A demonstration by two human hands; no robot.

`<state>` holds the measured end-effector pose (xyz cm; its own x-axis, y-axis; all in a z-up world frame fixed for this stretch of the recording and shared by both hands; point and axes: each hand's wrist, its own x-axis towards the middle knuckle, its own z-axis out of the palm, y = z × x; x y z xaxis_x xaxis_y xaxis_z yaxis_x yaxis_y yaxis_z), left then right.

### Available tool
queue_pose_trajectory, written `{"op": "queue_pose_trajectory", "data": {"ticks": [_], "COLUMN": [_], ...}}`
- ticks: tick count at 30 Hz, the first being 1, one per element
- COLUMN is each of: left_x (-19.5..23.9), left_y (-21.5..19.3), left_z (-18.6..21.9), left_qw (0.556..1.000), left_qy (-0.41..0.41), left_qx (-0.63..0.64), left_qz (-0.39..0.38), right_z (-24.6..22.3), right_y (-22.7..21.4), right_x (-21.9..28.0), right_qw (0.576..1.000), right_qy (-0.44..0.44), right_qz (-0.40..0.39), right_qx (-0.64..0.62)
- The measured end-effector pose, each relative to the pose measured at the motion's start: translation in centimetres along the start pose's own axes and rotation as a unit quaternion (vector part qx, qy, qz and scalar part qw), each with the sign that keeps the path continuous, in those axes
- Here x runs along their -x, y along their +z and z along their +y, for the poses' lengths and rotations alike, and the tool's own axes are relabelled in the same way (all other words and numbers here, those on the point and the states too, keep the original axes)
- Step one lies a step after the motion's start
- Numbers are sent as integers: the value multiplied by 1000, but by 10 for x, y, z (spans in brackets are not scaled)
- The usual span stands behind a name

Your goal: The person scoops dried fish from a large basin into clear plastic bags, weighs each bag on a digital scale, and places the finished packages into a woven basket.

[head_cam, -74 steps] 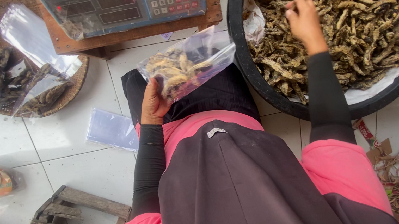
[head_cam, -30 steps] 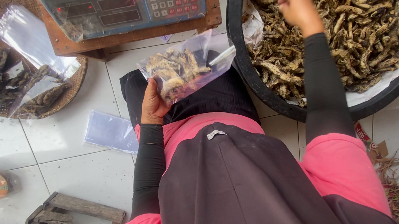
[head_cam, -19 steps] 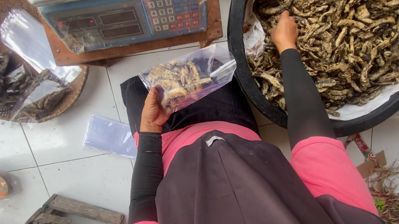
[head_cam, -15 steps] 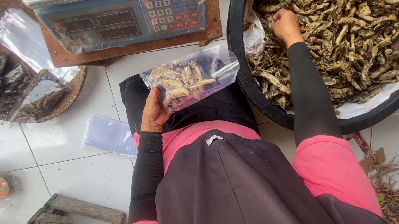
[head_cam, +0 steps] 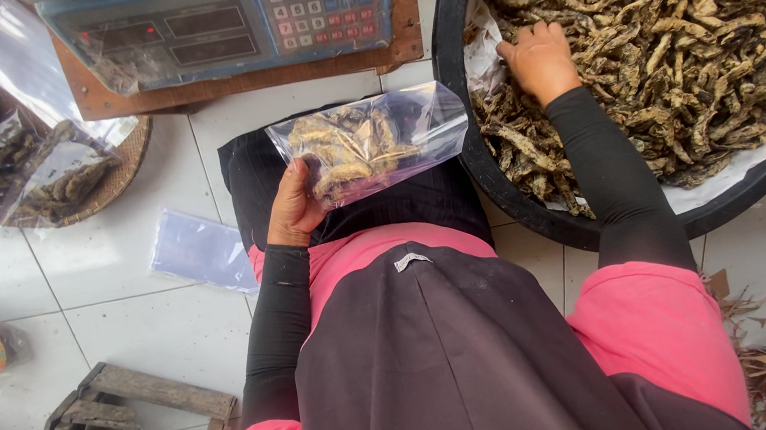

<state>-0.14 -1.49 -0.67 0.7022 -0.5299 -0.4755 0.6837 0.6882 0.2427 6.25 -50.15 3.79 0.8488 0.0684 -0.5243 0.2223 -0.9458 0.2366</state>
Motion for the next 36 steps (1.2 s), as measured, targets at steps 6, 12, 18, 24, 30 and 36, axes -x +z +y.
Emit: {"op": "queue_pose_trajectory", "data": {"ticks": [6, 12, 18, 24, 30, 36], "left_x": [5, 7, 3, 3, 2, 3], "left_y": [12, 21, 21, 9, 9, 33], "left_z": [5, 6, 0, -5, -4, 2], "left_qw": [1000, 1000, 1000, 999, 999, 999], "left_qy": [-3, 10, 17, 27, 40, 20], "left_qx": [9, 8, 0, -17, -4, -12], "left_qz": [21, 10, 13, 8, 3, -27], "right_z": [56, 81, 76, 56, 45, 22], "right_y": [-9, -37, -63, -67, -71, -126], "right_x": [9, 61, 101, 108, 121, 166], "right_qw": [971, 796, 623, 658, 613, 644], "right_qy": [91, 201, 61, 68, 66, -15], "right_qz": [-8, 87, 153, 150, 156, 247], "right_qx": [-220, -565, -764, -734, -772, -724]}}
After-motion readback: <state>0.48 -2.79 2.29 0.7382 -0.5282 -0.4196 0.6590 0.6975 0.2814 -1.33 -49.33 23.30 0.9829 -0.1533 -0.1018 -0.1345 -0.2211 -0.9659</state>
